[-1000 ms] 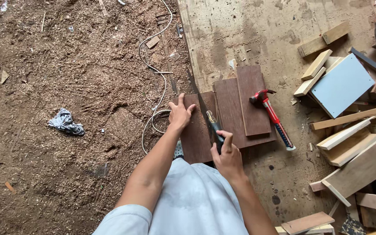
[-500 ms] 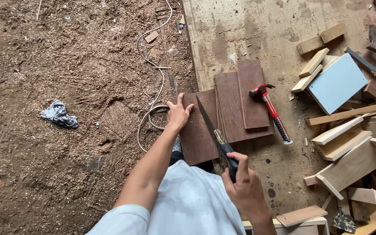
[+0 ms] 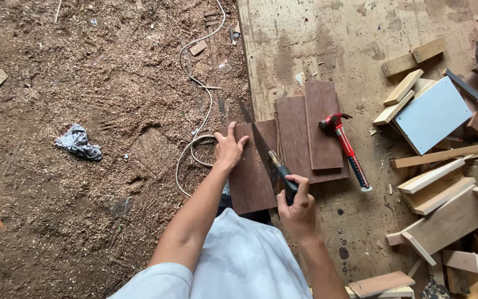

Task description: The person uses a hand saw to cut a rectangular wooden board on a workbench. After cutting, they pick up the separated pieces, briefly tap them with a hammer, and then place them aside.

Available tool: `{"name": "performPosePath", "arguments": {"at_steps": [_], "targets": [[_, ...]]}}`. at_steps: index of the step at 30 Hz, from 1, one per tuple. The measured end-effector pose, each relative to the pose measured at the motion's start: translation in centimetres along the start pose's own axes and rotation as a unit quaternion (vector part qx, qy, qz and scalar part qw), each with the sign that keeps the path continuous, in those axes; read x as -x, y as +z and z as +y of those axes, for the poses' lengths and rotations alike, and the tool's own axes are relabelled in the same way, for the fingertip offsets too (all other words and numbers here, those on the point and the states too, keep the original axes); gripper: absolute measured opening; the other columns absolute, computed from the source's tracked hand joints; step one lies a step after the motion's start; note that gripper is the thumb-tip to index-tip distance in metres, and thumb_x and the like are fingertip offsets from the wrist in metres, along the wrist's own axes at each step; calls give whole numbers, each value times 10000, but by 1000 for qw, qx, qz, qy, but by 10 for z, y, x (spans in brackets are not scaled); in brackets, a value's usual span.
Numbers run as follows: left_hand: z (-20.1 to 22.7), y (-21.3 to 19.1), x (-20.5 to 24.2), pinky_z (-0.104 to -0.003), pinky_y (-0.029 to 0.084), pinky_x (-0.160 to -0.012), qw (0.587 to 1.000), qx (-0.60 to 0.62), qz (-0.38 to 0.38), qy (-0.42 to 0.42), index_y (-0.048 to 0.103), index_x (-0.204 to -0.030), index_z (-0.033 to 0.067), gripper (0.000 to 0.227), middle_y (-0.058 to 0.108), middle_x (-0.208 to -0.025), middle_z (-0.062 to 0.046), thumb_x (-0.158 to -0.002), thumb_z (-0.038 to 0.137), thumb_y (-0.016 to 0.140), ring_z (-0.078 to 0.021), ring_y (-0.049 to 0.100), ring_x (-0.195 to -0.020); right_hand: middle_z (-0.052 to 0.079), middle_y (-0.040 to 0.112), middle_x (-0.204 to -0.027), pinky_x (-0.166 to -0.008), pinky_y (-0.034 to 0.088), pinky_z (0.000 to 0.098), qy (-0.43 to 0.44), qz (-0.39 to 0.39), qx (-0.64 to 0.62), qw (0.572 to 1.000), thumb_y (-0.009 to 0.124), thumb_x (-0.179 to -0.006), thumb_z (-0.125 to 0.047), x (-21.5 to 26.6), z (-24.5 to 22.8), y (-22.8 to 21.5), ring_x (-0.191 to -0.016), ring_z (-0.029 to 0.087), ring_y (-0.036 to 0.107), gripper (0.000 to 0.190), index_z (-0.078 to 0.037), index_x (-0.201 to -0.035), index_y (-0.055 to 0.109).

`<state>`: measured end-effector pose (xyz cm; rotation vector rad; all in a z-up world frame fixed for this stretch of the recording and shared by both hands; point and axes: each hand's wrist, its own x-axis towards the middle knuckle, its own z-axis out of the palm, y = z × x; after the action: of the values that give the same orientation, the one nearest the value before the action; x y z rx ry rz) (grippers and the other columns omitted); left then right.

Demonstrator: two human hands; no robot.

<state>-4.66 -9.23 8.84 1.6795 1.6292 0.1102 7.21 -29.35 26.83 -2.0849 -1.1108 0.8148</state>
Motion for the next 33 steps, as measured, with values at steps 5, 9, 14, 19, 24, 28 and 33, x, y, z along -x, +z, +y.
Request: {"name": "performPosePath", "arguments": {"at_steps": [5,9,14,19,24,28,33], "targets": [[-1,1,-2,-533,558,-841,1000,3,-4,-16,333,-1529,355,705,425,-1264,-230,-929,560,640,-447,682,-948,162,680,-682,-474,533,425,-32,4,-2,999,611,-914,-67,-21,-26,-4,-566,295,726,374,-85,-1245,439],[3,0,-13,-539,541,-878,999,-15,-19,-30,306,-1521,361,746,410,-1274,-241,-907,598,656,-455,663,-984,168,683,-659,-487,542,428,-18,-4,50,999,643,-873,-80,3,-72,-38,-575,294,738,399,-99,-1238,483],[1,3,-15,-553,543,-874,999,-4,-13,-30,312,-1530,355,738,417,-1296,-242,-919,592,652,-462,654,-995,148,699,-636,-438,563,422,16,-38,81,996,632,-844,-93,34,-81,-76,-515,276,738,436,-108,-1247,467],[3,2,-15,-538,549,-878,998,-2,-33,-47,301,-1524,375,734,418,-1306,-223,-914,581,652,-436,667,-991,161,675,-703,-412,545,445,57,-75,33,995,576,-945,-112,-19,-31,-13,-521,306,700,375,-88,-1264,382],[-5,11,-19,-548,543,-859,996,73,9,-51,192,-1552,291,946,452,-1308,-225,-817,558,725,-443,646,-1034,210,677,-772,-547,547,460,-143,95,12,985,634,-912,-55,-23,32,52,-668,390,712,390,-75,-1237,419],[-21,32,-14,-482,539,-904,959,214,131,-132,500,-1332,76,912,674,-1170,-214,-688,605,873,-360,681,-1057,220,686,-781,-560,540,473,-128,95,10,987,651,-922,-60,0,53,58,-687,402,719,379,-78,-1222,420],[-23,36,-15,-416,592,-859,947,253,135,-143,754,-1011,89,629,793,-995,-103,-690,621,848,-271,770,-925,197,686,-723,-533,545,455,-71,55,-13,996,640,-918,-57,-21,22,38,-633,352,732,393,-80,-1252,435]]}}
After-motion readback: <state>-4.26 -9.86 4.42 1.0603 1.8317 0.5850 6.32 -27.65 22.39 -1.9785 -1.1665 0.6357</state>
